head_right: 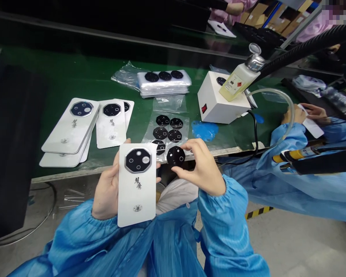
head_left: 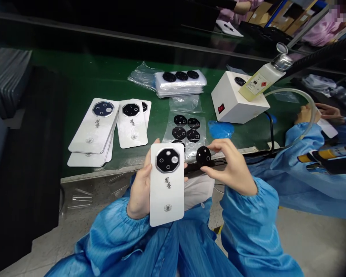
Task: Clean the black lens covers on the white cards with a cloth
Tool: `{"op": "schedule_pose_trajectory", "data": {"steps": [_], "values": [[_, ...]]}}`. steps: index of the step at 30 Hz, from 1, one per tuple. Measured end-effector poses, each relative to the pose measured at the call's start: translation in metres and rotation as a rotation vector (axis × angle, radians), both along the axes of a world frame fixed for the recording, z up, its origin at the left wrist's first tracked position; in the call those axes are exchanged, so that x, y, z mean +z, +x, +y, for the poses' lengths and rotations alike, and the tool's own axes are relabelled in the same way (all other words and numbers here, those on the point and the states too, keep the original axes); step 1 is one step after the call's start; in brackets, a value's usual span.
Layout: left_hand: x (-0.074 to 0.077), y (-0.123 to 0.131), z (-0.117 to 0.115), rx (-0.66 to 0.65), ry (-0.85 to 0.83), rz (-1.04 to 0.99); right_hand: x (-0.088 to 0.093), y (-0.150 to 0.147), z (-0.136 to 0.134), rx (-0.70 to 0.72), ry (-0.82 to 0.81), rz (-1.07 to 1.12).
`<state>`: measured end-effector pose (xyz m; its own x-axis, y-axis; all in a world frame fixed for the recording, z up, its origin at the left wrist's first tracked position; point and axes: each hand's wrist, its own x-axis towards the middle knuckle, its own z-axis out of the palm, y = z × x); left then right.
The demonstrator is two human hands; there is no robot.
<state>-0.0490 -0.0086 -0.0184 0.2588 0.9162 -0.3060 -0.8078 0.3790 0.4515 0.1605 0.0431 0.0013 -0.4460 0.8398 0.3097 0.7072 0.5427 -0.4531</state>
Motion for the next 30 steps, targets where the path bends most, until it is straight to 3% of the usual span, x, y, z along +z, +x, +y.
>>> {"op": "schedule_pose_trajectory", "data": {"steps": [3,6,17,24,30], "values": [[-0.003,0.007,-0.003,-0.008,0.020,0.008,0.022,-0.019,-0.016,0.069,0.075,-0.017],[-0.002,0.012,-0.007,-0.026,0.028,0.051,0.032,-0.038,-0.024,0.113,0.141,-0.096],[0.003,0.009,-0.010,-0.119,0.046,0.282,0.031,-0.047,-0.024,0.164,0.194,-0.216],[-0.004,0.010,-0.011,-0.060,0.127,0.377,0.032,-0.050,-0.025,0.160,0.229,-0.248],[-0.001,0.012,-0.010,-0.015,0.130,0.385,0.032,-0.052,-0.026,0.156,0.225,-0.264]]}}
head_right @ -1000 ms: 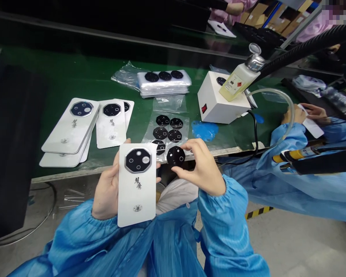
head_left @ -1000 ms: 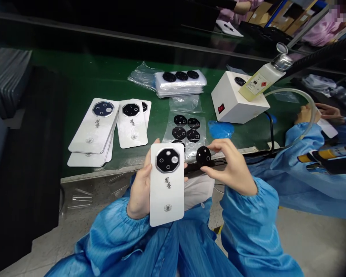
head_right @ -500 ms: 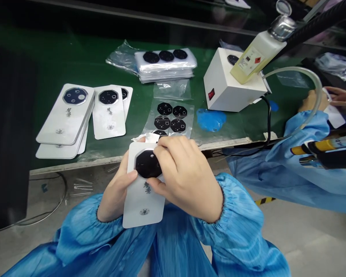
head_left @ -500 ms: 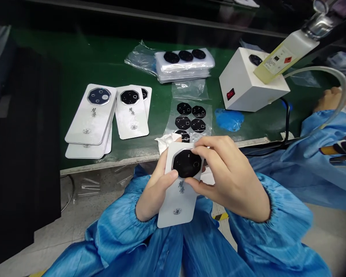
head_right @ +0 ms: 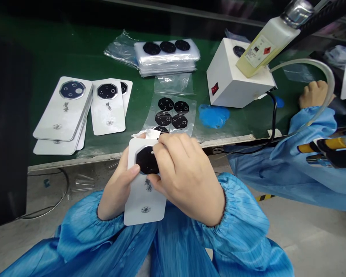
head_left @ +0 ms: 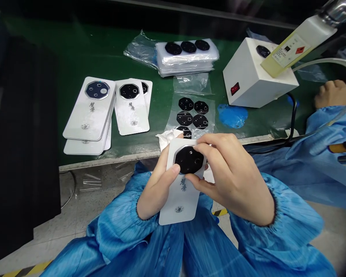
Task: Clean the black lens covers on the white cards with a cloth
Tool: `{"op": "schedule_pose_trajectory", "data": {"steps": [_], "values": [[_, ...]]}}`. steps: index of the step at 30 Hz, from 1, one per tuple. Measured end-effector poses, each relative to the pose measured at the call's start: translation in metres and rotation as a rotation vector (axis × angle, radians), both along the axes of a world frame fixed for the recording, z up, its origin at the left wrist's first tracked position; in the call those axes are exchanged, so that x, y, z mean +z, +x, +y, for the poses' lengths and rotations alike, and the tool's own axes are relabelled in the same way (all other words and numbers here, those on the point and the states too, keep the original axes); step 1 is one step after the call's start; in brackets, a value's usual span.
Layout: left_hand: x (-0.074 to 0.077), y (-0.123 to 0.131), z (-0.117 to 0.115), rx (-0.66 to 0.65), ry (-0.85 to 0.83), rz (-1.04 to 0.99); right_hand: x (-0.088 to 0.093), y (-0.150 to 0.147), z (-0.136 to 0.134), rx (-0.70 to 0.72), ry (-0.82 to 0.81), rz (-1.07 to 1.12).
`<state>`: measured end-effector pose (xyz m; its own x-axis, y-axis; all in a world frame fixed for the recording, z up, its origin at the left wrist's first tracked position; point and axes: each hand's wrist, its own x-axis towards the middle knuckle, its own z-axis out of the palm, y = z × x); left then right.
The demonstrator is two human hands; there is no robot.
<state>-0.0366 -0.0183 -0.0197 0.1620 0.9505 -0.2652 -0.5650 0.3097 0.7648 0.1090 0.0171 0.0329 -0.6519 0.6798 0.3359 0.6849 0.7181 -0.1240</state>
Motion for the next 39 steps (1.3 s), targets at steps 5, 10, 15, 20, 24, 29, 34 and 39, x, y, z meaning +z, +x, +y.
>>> {"op": "schedule_pose_trajectory", "data": {"steps": [5,10,15,20,24,29,34,39], "values": [[0.001,-0.002,0.000,-0.022,0.013,0.058,0.001,0.000,-0.001,0.005,0.007,-0.012],[-0.003,-0.004,-0.001,-0.042,0.060,0.095,0.002,-0.003,-0.002,-0.001,0.035,-0.040],[-0.005,-0.004,-0.002,-0.030,0.102,0.109,0.002,-0.004,-0.005,0.001,0.084,-0.040],[-0.001,-0.005,-0.002,-0.022,0.107,0.074,0.002,-0.003,-0.010,0.030,0.157,-0.020],[0.001,-0.008,-0.003,-0.049,0.080,0.083,0.004,-0.003,-0.013,0.037,0.194,-0.011],[0.002,-0.011,-0.007,-0.055,0.056,0.087,0.005,-0.003,-0.014,0.070,0.202,0.008],[0.004,-0.011,-0.011,-0.055,0.069,0.075,0.006,-0.002,-0.015,0.078,0.198,0.025],[0.004,-0.011,-0.012,-0.048,0.053,0.095,0.007,-0.003,-0.017,0.078,0.199,0.024]]}}
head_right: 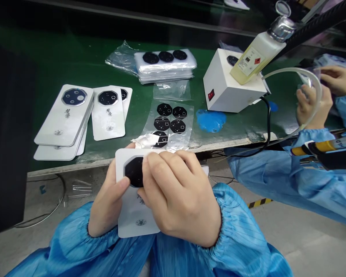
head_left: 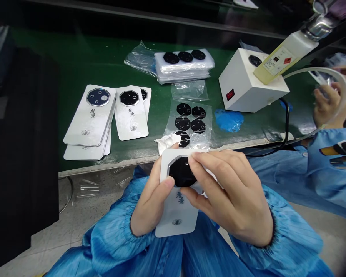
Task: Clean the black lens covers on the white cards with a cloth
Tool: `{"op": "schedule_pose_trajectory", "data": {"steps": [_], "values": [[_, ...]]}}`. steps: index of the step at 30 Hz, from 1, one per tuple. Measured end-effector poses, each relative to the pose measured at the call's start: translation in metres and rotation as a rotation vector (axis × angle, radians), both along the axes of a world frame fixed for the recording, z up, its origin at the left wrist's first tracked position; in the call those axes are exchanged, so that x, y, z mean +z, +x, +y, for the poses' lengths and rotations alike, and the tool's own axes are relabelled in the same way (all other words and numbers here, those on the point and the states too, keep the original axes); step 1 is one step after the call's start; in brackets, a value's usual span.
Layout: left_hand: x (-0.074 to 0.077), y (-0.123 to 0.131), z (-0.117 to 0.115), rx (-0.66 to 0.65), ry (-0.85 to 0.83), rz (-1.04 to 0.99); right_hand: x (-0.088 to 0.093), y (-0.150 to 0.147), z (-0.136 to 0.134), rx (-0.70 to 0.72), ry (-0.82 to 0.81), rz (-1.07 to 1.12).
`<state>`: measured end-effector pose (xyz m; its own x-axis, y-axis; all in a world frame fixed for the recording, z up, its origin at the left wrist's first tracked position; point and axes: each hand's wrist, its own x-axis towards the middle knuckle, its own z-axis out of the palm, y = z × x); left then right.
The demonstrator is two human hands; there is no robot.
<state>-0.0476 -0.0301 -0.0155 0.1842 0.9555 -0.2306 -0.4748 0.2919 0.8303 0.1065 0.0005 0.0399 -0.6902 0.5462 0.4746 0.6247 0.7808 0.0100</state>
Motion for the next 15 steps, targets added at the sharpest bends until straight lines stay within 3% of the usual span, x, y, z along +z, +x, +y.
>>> {"op": "schedule_pose_trajectory", "data": {"steps": [9,15], "values": [[0.0048,0.0066,-0.0031,0.120,-0.036,0.009,0.0000,-0.0012,-0.0012,0.001,0.005,0.011],[0.0043,0.0048,-0.0035,0.104,-0.025,0.055,0.0001,-0.0025,-0.0015,0.003,0.004,0.014]]}}
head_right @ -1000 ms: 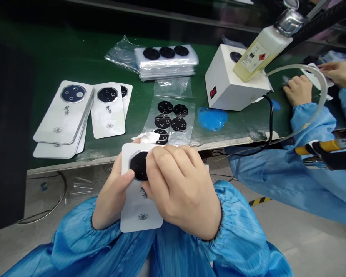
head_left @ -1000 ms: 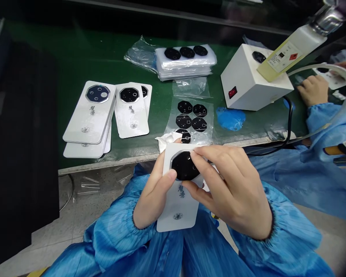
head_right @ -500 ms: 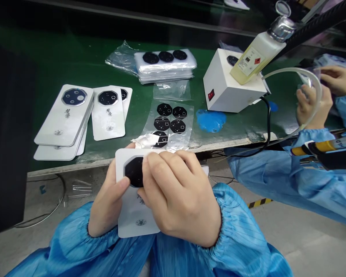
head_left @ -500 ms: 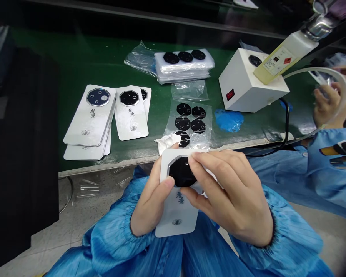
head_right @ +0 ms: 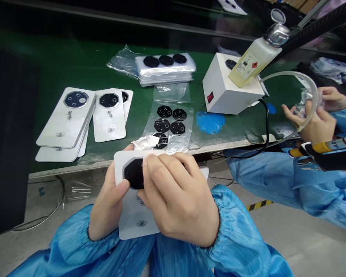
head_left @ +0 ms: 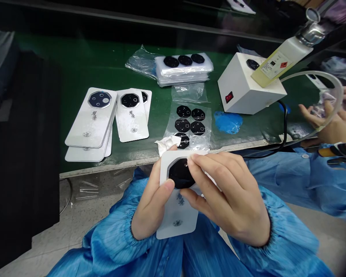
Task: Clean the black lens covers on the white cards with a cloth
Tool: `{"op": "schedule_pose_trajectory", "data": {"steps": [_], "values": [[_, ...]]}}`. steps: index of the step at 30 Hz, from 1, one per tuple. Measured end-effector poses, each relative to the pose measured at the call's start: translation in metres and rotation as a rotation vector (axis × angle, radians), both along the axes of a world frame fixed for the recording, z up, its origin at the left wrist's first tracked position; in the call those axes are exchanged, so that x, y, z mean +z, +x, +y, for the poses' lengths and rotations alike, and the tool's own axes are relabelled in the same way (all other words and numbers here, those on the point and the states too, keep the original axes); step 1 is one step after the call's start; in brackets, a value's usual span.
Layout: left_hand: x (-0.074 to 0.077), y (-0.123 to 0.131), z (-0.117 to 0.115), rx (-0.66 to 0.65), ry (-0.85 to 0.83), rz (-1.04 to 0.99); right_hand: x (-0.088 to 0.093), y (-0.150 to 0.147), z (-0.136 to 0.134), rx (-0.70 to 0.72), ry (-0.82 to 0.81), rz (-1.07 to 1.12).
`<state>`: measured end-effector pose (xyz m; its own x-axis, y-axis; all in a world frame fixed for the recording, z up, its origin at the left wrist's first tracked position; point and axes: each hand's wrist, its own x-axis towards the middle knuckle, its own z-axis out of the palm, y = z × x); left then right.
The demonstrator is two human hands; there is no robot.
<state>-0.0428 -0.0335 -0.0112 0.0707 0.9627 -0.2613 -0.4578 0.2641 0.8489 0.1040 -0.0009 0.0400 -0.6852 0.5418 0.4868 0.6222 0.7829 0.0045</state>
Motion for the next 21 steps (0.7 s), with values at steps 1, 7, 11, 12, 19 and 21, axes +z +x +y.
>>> {"op": "schedule_pose_trajectory", "data": {"steps": [1,7,11,12,19,21], "values": [[-0.0004,-0.0006,0.0001,-0.009,0.014,0.003,0.0002,-0.0002,0.0002,0.001,0.000,0.002],[0.0028,0.0008,0.0001,0.025,0.016,-0.049,0.0028,0.0009,0.0017,0.039,0.002,0.026],[0.0064,0.0030,0.0006,0.030,0.008,-0.024,0.0047,0.0020,0.0030,0.050,-0.005,0.013],[0.0067,0.0029,0.0007,0.031,0.002,-0.016,0.0050,0.0021,0.0034,0.051,-0.003,0.012],[0.0058,-0.0022,0.0014,-0.022,0.009,-0.066,0.0064,0.0030,0.0072,0.039,-0.041,0.009],[0.0082,-0.0024,0.0011,-0.028,0.021,-0.082,0.0068,0.0037,0.0073,0.040,-0.054,0.017]]}}
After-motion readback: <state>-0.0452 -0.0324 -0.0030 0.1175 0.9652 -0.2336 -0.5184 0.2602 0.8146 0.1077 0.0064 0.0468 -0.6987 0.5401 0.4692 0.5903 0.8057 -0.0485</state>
